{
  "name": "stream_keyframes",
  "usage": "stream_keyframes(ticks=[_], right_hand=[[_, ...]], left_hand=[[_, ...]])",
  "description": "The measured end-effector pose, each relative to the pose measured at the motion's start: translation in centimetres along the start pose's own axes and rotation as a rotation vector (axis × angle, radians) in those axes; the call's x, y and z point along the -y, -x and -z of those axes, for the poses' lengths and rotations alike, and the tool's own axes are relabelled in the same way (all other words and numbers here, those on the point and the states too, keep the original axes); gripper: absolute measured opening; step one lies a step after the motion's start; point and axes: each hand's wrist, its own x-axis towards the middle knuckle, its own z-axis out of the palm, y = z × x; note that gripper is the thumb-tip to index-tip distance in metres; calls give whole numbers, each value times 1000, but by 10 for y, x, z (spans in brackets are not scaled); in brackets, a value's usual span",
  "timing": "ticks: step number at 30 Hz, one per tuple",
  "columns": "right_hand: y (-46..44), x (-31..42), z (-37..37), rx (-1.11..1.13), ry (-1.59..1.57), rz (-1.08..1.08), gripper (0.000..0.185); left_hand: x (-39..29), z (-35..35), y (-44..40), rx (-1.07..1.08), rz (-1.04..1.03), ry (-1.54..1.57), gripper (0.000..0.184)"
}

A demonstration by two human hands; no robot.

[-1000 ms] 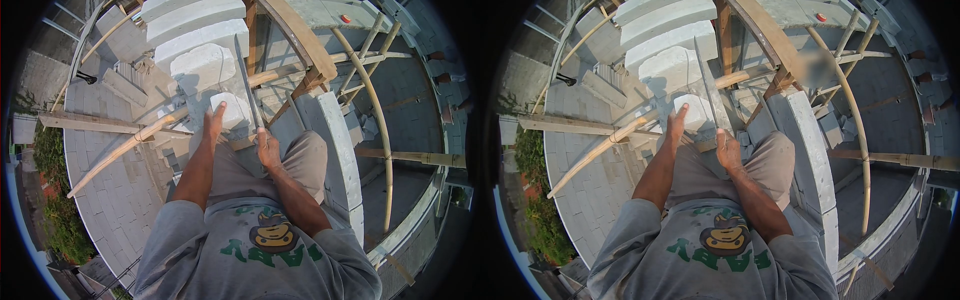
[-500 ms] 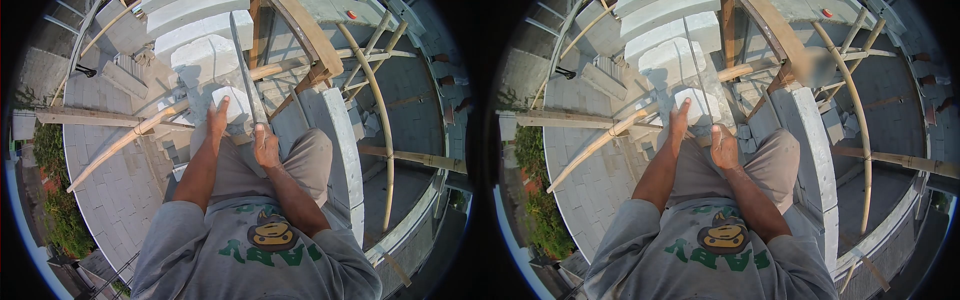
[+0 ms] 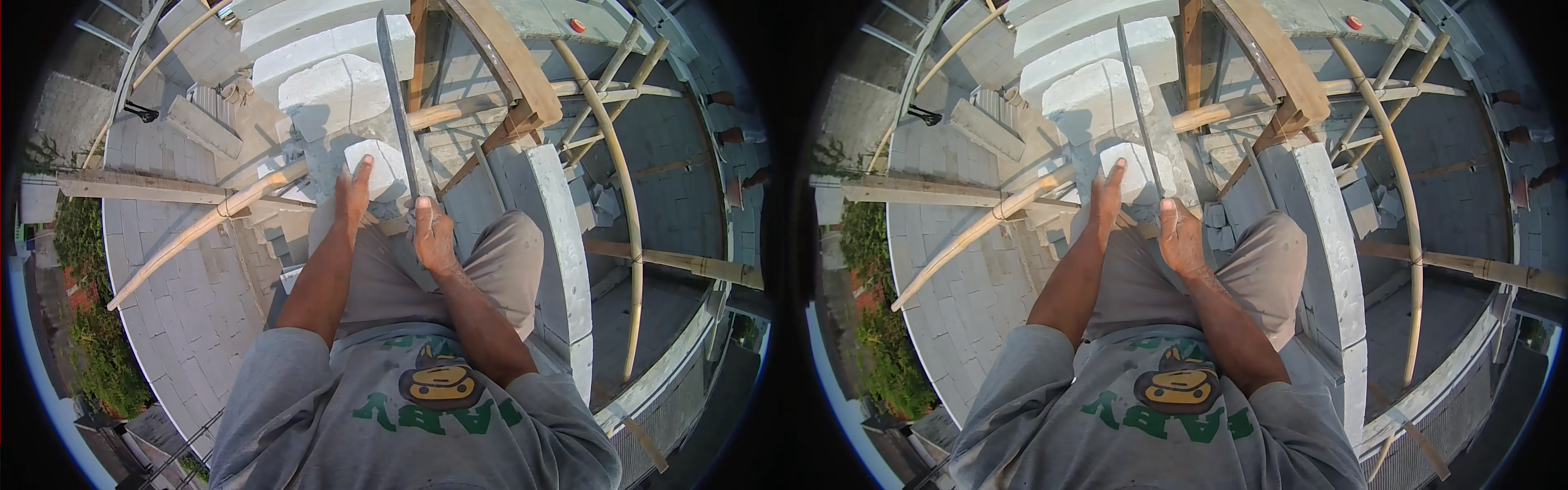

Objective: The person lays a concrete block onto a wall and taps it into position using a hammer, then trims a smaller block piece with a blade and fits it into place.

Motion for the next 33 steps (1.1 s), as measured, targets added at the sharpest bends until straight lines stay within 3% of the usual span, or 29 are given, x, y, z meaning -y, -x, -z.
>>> stream_keyframes(ticks=[3, 6, 7, 11, 14, 15, 18, 22, 25, 28, 31, 33], right_hand=[[-6, -32, -12, 5, 297, -37, 42], [-12, -34, -3, 120, 335, -184, 45], [-7, -37, -4, 102, 344, -146, 46], [-10, -54, -14, 43, 415, -86, 50], [-7, -50, -15, 54, 425, -139, 52], [-6, -46, -14, 48, 418, -150, 52], [-6, -48, -14, 27, 392, -107, 51], [-7, -42, -4, 112, 348, -73, 46], [0, 1, 3, 26, 194, 62, 43], [7, 38, 12, 19, -17, 78, 43], [7, -15, -4, -77, 135, 157, 43], [7, -40, -5, -4, 316, -13, 42]], left_hand=[[-12, 0, 7, 18, 6, 58, 56], [-15, 0, 6, 27, -44, 61, 57], [-13, 2, 8, 28, -61, 40, 58], [-9, 0, -1, 68, 81, 245, 55], [-26, 10, -6, 134, 332, 148, 57], [-23, 9, -8, 113, 287, 145, 62], [-18, -12, -2, -237, 9, -147, 65], [-27, -3, 0, -39, 108, -130, 66], [-29, -7, 7, -105, 10, -101, 65], [-28, -5, 4, -65, 83, -117, 63], [-20, -11, 4, -172, -24, -111, 62], [-18, -12, 5, -167, -37, -121, 62]])
